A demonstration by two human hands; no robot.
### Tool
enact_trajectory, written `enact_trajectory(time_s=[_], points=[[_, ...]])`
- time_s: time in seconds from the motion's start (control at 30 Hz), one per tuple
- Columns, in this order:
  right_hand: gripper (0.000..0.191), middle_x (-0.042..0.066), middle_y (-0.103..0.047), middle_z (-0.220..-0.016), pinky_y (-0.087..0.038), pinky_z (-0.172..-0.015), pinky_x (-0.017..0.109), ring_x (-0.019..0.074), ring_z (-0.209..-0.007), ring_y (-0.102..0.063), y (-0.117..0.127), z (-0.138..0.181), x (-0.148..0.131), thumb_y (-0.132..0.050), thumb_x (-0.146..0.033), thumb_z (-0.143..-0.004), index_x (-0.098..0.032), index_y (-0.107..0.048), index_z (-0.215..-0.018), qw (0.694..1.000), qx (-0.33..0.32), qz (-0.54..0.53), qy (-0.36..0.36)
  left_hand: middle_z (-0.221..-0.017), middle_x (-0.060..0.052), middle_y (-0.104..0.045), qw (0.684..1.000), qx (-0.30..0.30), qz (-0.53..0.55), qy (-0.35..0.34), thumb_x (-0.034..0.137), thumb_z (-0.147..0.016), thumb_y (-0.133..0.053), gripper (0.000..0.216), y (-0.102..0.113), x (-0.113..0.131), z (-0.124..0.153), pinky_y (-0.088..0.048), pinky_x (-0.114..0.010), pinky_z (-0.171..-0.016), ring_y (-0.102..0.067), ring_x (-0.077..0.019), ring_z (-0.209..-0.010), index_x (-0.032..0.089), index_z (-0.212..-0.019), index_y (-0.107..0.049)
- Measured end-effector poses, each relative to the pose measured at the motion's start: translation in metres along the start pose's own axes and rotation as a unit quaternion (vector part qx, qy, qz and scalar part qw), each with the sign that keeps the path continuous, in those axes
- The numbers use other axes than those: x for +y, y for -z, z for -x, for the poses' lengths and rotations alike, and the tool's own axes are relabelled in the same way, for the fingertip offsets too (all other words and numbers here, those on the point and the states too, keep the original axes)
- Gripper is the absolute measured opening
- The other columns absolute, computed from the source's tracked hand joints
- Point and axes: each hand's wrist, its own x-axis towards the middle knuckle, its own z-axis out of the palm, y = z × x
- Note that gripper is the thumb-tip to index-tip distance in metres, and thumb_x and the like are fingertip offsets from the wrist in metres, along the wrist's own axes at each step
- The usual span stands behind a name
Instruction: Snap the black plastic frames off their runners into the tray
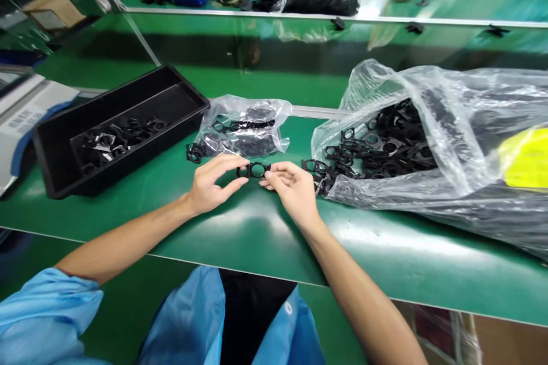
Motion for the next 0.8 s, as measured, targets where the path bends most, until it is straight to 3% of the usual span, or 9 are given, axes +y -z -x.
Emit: enact_trajectory(time_s=[0.27, 0.5, 0.8], points=[[0.043, 0.001, -0.069, -0.066, -0.061, -0.070, 0.032, 0.0167, -0.062, -0.071, -0.0048, 0.0029, 0.0004, -0.090, -0.052, -0.060, -0.018, -0.067, -0.074, 1.000, -0.015, -0.019, 0.006, -0.100, -0.007, -0.074, 0.993, -0.012, -0.084, -0.085, 0.029, -0.093, -0.067, 0.018, 0.0009, 0.0018, -0.0006, -0.053, -0.034, -0.083, -0.068, -0.0182, -0.090, 0.020, -0.108, -0.069], [0.038, 0.002, -0.071, -0.062, -0.058, -0.065, 0.027, 0.0133, -0.058, -0.067, -0.0061, 0.0040, 0.0001, -0.092, -0.049, -0.059, -0.017, -0.071, -0.068, 0.996, -0.064, -0.065, -0.010, -0.099, -0.007, -0.070, 0.997, -0.044, -0.058, -0.029, 0.029, -0.091, -0.068, 0.018, -0.0009, 0.0068, 0.0004, -0.053, -0.037, -0.084, -0.064, -0.0193, -0.091, 0.019, -0.107, -0.070], [0.035, 0.001, -0.070, -0.059, -0.055, -0.062, 0.026, 0.0123, -0.055, -0.064, -0.0069, 0.0042, 0.0014, -0.091, -0.047, -0.060, -0.017, -0.073, -0.065, 0.995, -0.055, -0.078, -0.011, -0.101, -0.007, -0.068, 0.999, -0.043, -0.001, 0.006, 0.026, -0.089, -0.070, 0.019, -0.0020, 0.0082, 0.0014, -0.055, -0.035, -0.088, -0.066, -0.0188, -0.096, 0.019, -0.107, -0.070]])
